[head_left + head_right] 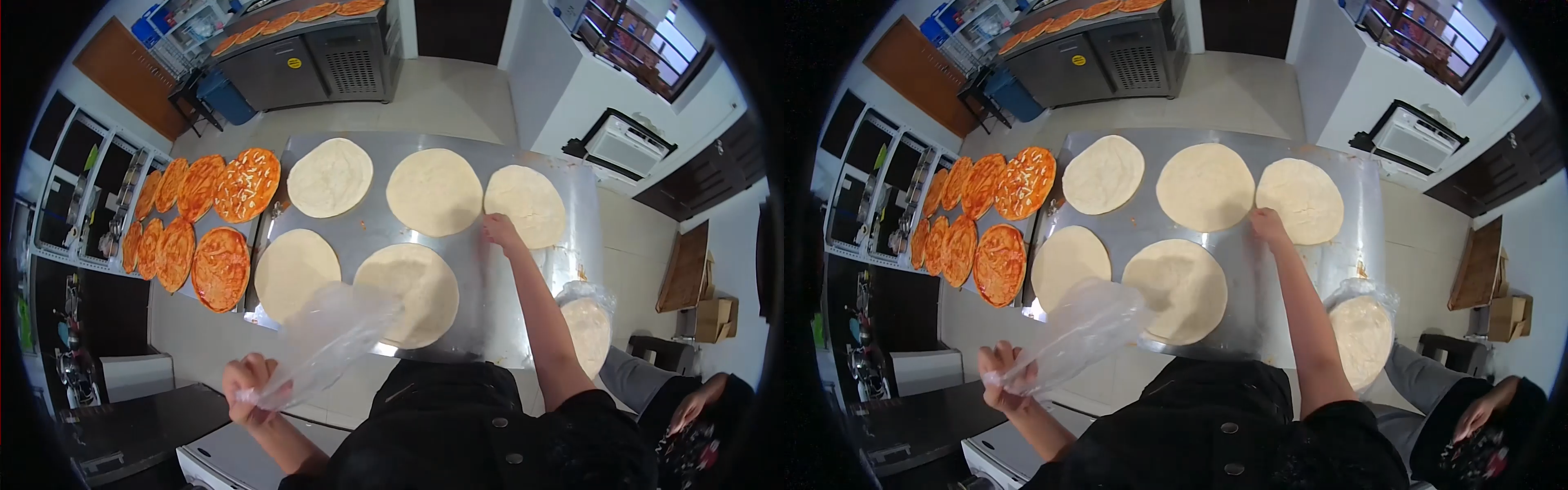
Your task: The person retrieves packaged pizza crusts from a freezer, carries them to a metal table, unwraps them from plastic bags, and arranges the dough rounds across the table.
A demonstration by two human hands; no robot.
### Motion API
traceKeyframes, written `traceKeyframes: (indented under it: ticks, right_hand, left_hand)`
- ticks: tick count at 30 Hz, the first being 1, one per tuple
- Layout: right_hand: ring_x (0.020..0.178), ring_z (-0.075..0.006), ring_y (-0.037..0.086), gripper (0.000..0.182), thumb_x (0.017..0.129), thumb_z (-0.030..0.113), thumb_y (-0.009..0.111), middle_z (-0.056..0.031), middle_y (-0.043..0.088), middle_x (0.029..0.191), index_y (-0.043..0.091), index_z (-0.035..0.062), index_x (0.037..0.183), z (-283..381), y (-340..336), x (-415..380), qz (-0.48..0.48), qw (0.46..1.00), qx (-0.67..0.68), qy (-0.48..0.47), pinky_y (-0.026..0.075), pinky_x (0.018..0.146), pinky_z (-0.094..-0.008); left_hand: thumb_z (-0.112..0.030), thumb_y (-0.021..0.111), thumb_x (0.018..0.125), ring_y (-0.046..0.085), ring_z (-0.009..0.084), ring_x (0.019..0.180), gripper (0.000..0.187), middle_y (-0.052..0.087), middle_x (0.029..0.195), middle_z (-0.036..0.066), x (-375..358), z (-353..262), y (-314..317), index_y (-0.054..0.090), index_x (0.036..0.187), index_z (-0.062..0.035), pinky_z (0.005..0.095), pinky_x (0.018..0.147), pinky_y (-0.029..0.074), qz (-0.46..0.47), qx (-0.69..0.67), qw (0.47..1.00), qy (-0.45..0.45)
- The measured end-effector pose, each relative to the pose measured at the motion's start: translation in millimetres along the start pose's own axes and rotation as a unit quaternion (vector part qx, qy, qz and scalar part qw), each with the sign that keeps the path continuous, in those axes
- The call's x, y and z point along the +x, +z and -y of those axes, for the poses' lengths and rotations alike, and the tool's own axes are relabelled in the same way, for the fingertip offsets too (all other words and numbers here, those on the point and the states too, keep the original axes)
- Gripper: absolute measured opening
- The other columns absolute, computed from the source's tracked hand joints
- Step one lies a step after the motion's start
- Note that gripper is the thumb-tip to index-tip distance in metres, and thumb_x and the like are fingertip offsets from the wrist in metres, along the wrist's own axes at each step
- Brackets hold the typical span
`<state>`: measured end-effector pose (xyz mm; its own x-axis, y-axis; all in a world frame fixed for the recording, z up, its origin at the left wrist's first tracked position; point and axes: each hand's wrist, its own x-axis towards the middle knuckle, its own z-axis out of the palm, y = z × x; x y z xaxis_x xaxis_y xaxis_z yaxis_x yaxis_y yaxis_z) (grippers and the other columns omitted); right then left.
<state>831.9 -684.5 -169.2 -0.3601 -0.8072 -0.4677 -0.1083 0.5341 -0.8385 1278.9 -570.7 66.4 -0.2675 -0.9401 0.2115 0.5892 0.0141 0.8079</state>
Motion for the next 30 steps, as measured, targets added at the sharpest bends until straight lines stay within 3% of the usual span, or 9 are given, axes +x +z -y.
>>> traceKeyframes:
  ticks: [7,12,14,16,19,22,26,28,30]
  right_hand:
    - [0.055,-0.0178,0.054,0.032,0.071,0.024,0.056,-0.0098,0.056,0.062,0.061,-0.0076,0.077,-42.9,64.4,89.9,-0.239,0.965,-0.107,0.01,0.043,0.049,-0.0312]
    - [0.058,-0.0182,0.056,0.037,0.071,0.025,0.057,-0.0135,0.06,0.071,0.061,-0.0095,0.083,-37.6,87.2,84.5,-0.199,0.98,-0.027,0.005,0.045,0.052,-0.0301]
    - [0.059,-0.0183,0.057,0.038,0.071,0.024,0.058,-0.0137,0.061,0.073,0.061,-0.0093,0.088,-34.4,66.6,72.0,-0.191,0.981,-0.02,0.031,0.046,0.053,-0.0291]
    - [0.086,-0.0377,0.056,0.051,0.068,0.031,0.06,-0.0238,0.06,0.085,0.055,-0.0103,0.098,-36.7,39.5,62.5,-0.21,0.974,-0.035,-0.08,0.044,0.076,-0.0418]
    - [0.081,-0.0321,0.055,0.048,0.067,0.028,0.065,-0.0185,0.058,0.081,0.055,-0.0038,0.101,-48.0,-48.6,51.0,-0.322,0.934,-0.093,-0.12,0.044,0.075,-0.0402]
    - [0.094,-0.0344,0.053,0.05,0.069,0.031,0.063,-0.0213,0.056,0.089,0.054,-0.0043,0.103,-59.9,-119.8,40.4,-0.47,0.831,-0.297,-0.019,0.043,0.082,-0.0389]
    - [0.101,-0.035,0.051,0.055,0.072,0.036,0.057,-0.024,0.055,0.099,0.053,-0.0042,0.108,-78.8,-165.7,53.2,-0.431,0.835,-0.317,0.128,0.042,0.087,-0.039]
    - [0.105,-0.0402,0.051,0.062,0.073,0.043,0.052,-0.03,0.048,0.115,0.055,-0.0064,0.109,-72.6,-169.7,54.7,-0.279,0.923,-0.237,0.12,0.042,0.089,-0.0411]
    - [0.108,-0.0413,0.05,0.063,0.073,0.043,0.051,-0.0319,0.05,0.115,0.055,-0.0082,0.109,-72.4,-151.2,57.9,-0.35,0.887,-0.259,0.157,0.04,0.092,-0.0424]
  left_hand:
    - [-0.015,0.068,0.07,0.043,0.0104,0.054,0.029,0.04,0.073,0.002,-12.3,-19.3,-14.7,0.04,0.075,-0.0114,0.0281,0.053,0.042,-0.06,0.038,0.996,0.054]
    - [-0.015,0.067,0.07,0.042,0.0093,0.056,0.03,0.038,0.075,0.002,-5.4,-20.5,-16.7,0.038,0.079,-0.0118,0.0275,0.053,0.042,-0.066,0.043,0.994,0.07]
    - [-0.013,0.065,0.071,0.04,0.0107,0.053,0.028,0.037,0.071,0.002,1.0,-20.6,-9.6,0.038,0.076,-0.01,0.0277,0.048,0.04,-0.083,0.05,0.991,0.092]
    - [-0.011,0.064,0.072,0.038,0.012,0.05,0.026,0.036,0.067,0.002,6.5,-20.6,-8.2,0.038,0.073,-0.0082,0.028,0.043,0.039,-0.097,0.055,0.987,0.115]
    - [-0.013,0.061,0.071,0.038,0.011,0.05,0.03,0.035,0.07,0.002,7.1,-25.1,-14.2,0.032,0.074,-0.0111,0.0248,0.04,0.039,-0.126,0.096,0.98,0.119]
    - [-0.017,0.06,0.073,0.042,0.0111,0.06,0.03,0.036,0.078,0.005,5.9,-27.9,-22.5,0.033,0.085,-0.0104,0.0206,0.043,0.035,-0.078,0.109,0.985,0.11]
    - [-0.018,0.06,0.072,0.041,0.0121,0.063,0.031,0.035,0.078,0.005,12.7,-26.9,-14.5,0.032,0.086,-0.0106,0.0216,0.047,0.036,-0.108,0.144,0.978,0.102]
    - [-0.021,0.06,0.072,0.039,0.0136,0.066,0.033,0.035,0.079,0.005,21.3,-24.2,-11.8,0.033,0.088,-0.0106,0.0223,0.053,0.036,-0.044,0.128,0.987,0.088]
    - [-0.022,0.06,0.072,0.039,0.014,0.067,0.035,0.035,0.079,0.005,29.0,-24.2,-7.8,0.033,0.089,-0.0105,0.0226,0.055,0.036,-0.014,0.119,0.99,0.071]
